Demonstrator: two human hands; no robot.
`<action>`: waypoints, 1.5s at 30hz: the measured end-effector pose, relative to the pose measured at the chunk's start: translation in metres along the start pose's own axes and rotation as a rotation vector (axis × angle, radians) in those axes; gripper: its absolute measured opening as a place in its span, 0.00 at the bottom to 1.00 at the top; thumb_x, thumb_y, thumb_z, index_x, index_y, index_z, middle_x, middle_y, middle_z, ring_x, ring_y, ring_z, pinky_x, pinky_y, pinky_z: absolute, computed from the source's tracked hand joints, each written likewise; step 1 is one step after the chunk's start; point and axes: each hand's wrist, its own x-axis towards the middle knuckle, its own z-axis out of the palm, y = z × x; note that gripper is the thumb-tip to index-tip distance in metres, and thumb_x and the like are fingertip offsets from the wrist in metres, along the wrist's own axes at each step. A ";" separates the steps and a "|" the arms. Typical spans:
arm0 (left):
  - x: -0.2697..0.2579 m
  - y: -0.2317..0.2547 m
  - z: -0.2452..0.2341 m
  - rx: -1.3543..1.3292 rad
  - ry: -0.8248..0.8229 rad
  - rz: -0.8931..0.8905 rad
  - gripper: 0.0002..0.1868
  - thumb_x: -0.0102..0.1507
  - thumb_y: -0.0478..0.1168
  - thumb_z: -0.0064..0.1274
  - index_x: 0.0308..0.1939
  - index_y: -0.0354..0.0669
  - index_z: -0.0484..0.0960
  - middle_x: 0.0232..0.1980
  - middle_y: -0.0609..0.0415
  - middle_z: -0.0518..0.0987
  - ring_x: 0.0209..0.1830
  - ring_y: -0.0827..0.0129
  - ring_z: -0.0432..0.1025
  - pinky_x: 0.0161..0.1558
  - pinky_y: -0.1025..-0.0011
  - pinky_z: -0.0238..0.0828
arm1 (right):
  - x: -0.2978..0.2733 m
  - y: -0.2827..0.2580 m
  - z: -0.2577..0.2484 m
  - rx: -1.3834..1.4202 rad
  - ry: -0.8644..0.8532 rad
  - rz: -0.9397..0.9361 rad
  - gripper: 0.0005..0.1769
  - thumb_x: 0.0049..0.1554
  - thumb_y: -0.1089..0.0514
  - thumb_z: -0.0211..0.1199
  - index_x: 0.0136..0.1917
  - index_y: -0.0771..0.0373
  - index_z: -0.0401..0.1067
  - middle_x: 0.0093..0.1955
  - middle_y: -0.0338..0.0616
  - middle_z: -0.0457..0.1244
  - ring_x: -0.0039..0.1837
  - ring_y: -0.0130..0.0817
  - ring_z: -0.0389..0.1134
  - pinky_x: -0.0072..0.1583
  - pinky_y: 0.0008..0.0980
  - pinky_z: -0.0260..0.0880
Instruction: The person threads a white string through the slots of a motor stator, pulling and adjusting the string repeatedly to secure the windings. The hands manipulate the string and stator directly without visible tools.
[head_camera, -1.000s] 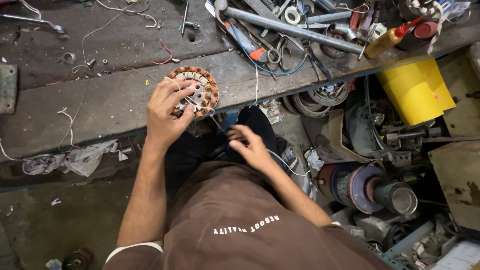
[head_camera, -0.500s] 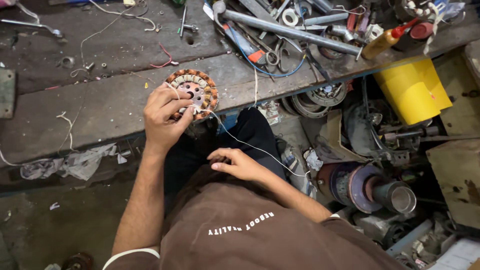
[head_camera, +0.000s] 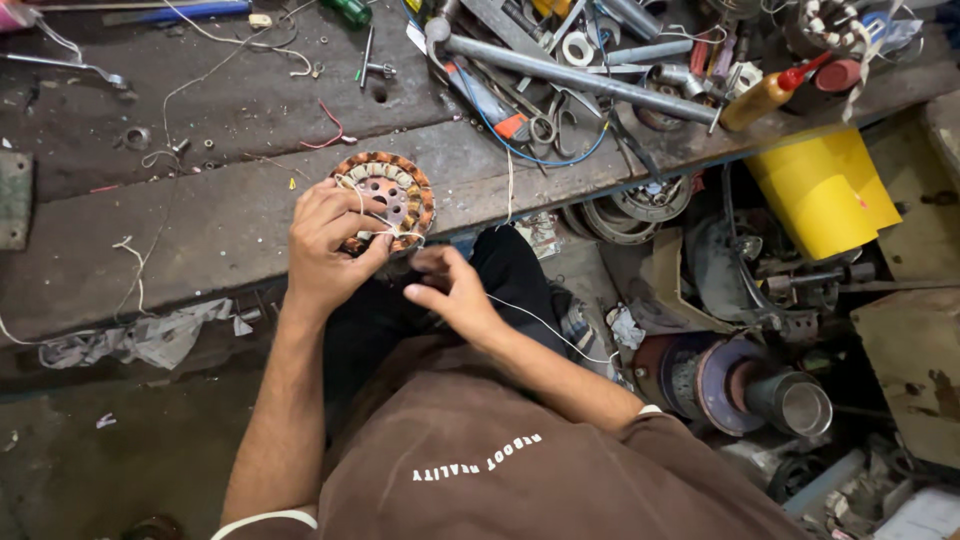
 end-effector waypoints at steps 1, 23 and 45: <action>-0.001 0.000 0.000 0.004 -0.002 -0.006 0.07 0.55 0.36 0.65 0.33 0.44 0.82 0.46 0.57 0.82 0.54 0.61 0.75 0.70 0.53 0.63 | -0.001 0.002 0.005 0.094 -0.049 0.000 0.25 0.55 0.61 0.70 0.63 0.64 0.65 0.61 0.43 0.65 0.65 0.31 0.66 0.66 0.33 0.67; 0.003 -0.004 0.002 0.026 -0.025 -0.003 0.05 0.53 0.35 0.60 0.33 0.45 0.83 0.46 0.58 0.82 0.54 0.61 0.74 0.70 0.52 0.61 | -0.012 0.024 -0.057 0.417 0.037 0.015 0.19 0.70 0.48 0.52 0.45 0.65 0.68 0.33 0.37 0.56 0.38 0.26 0.55 0.43 0.27 0.57; -0.002 0.003 0.003 0.036 0.030 0.007 0.05 0.55 0.33 0.61 0.34 0.43 0.83 0.47 0.57 0.82 0.54 0.59 0.74 0.69 0.53 0.63 | -0.028 -0.016 -0.091 0.374 0.024 -0.190 0.20 0.67 0.50 0.58 0.44 0.70 0.76 0.73 0.63 0.61 0.70 0.49 0.65 0.65 0.45 0.70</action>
